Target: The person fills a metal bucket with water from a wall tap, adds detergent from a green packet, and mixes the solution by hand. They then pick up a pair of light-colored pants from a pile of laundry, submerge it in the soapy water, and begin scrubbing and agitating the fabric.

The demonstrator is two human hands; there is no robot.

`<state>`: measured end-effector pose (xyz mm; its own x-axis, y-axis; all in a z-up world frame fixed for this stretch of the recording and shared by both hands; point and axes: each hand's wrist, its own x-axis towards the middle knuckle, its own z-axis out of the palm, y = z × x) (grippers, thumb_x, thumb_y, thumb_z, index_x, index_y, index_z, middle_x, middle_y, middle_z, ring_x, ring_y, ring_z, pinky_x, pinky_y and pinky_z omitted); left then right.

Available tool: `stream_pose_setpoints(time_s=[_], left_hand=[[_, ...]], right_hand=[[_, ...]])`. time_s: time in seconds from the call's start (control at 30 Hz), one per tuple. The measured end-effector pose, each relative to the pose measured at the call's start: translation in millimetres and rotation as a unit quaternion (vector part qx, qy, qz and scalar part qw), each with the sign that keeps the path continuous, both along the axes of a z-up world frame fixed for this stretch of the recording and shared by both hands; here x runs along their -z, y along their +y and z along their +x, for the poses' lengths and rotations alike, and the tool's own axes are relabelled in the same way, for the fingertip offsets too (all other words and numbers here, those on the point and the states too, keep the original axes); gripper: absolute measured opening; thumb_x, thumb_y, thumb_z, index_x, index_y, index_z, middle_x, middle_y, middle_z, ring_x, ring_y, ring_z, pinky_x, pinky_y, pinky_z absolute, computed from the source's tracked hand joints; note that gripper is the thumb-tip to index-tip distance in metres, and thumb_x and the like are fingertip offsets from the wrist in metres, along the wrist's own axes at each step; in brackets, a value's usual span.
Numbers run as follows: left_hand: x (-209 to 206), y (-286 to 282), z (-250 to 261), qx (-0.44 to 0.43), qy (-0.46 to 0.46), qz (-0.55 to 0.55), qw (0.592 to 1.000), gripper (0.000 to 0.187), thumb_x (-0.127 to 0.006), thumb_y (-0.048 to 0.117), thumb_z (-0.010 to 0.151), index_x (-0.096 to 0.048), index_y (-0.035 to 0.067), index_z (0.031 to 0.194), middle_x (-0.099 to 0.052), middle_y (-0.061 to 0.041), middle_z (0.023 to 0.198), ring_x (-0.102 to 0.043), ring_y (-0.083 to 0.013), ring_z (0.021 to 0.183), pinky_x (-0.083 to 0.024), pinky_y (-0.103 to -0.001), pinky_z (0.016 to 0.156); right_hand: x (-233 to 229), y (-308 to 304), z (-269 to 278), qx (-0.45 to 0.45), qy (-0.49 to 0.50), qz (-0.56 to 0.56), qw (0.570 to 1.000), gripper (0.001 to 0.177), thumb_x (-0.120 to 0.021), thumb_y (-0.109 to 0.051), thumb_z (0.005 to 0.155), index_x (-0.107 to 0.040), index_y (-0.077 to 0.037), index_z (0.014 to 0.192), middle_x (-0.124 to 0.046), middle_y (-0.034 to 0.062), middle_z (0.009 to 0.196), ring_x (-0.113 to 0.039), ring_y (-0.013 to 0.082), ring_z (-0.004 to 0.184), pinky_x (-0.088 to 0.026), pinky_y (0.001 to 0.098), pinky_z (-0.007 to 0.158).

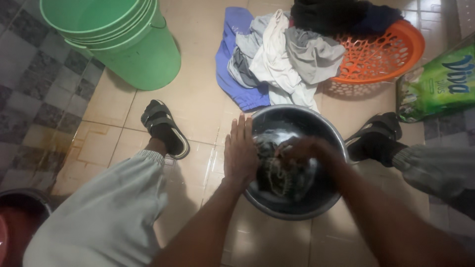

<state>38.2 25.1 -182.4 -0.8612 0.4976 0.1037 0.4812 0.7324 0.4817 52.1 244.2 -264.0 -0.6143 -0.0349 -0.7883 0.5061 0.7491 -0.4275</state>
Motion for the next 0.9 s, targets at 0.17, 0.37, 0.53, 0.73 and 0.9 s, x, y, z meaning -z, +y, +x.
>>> stream_pose_setpoints(time_s=[0.17,0.37,0.53,0.73,0.9], left_hand=[[12,-3,2,-0.007,0.024,0.064,0.998,0.057,-0.048,0.013,0.102,-0.032,0.003,0.157,-0.035,-0.022,0.163,-0.03,-0.0428,0.151,-0.032,-0.056,0.116],[23,-1,2,-0.026,0.023,0.101,0.994,0.053,-0.046,0.015,0.106,-0.036,0.005,0.157,-0.038,-0.022,0.162,-0.033,-0.0414,0.151,-0.029,-0.054,0.12],[4,-2,5,0.018,0.142,-0.015,0.99,0.061,-0.057,0.016,0.089,-0.043,-0.002,0.146,-0.044,-0.026,0.152,-0.039,-0.0415,0.145,-0.022,-0.059,0.122],[-12,45,67,-0.174,-0.204,0.118,0.956,0.053,-0.044,0.038,0.104,-0.047,0.0,0.141,-0.05,-0.022,0.144,-0.05,-0.0375,0.136,-0.038,-0.053,0.119],[-24,61,60,-0.32,-0.651,0.422,0.544,0.068,-0.047,0.052,0.097,-0.039,0.006,0.145,-0.049,-0.023,0.145,-0.051,-0.0414,0.132,-0.046,-0.058,0.11]], right_hand=[[75,-101,57,-0.068,0.328,0.273,0.902,0.049,-0.05,-0.05,0.098,-0.061,-0.016,0.131,-0.064,0.0187,0.128,-0.065,0.0426,0.106,-0.044,0.0698,0.09],[170,-66,44,-0.152,0.093,0.255,0.95,0.05,-0.055,-0.05,0.095,-0.064,-0.011,0.124,-0.066,0.0202,0.124,-0.064,0.041,0.108,-0.045,0.0624,0.093],[139,-43,-30,-0.12,0.12,0.162,0.972,0.052,-0.06,-0.051,0.092,-0.067,-0.007,0.119,-0.067,0.0214,0.121,-0.064,0.0397,0.11,-0.047,0.0562,0.096],[15,-12,-5,0.013,0.246,0.121,0.962,0.055,-0.065,-0.052,0.089,-0.07,-0.003,0.112,-0.069,0.0229,0.118,-0.064,0.0381,0.113,-0.049,0.0488,0.099],[-89,-36,41,0.282,0.255,0.152,0.912,0.072,-0.069,-0.057,0.087,-0.055,-0.001,0.129,-0.056,0.025,0.137,-0.054,0.0416,0.121,-0.044,0.0532,0.099]])
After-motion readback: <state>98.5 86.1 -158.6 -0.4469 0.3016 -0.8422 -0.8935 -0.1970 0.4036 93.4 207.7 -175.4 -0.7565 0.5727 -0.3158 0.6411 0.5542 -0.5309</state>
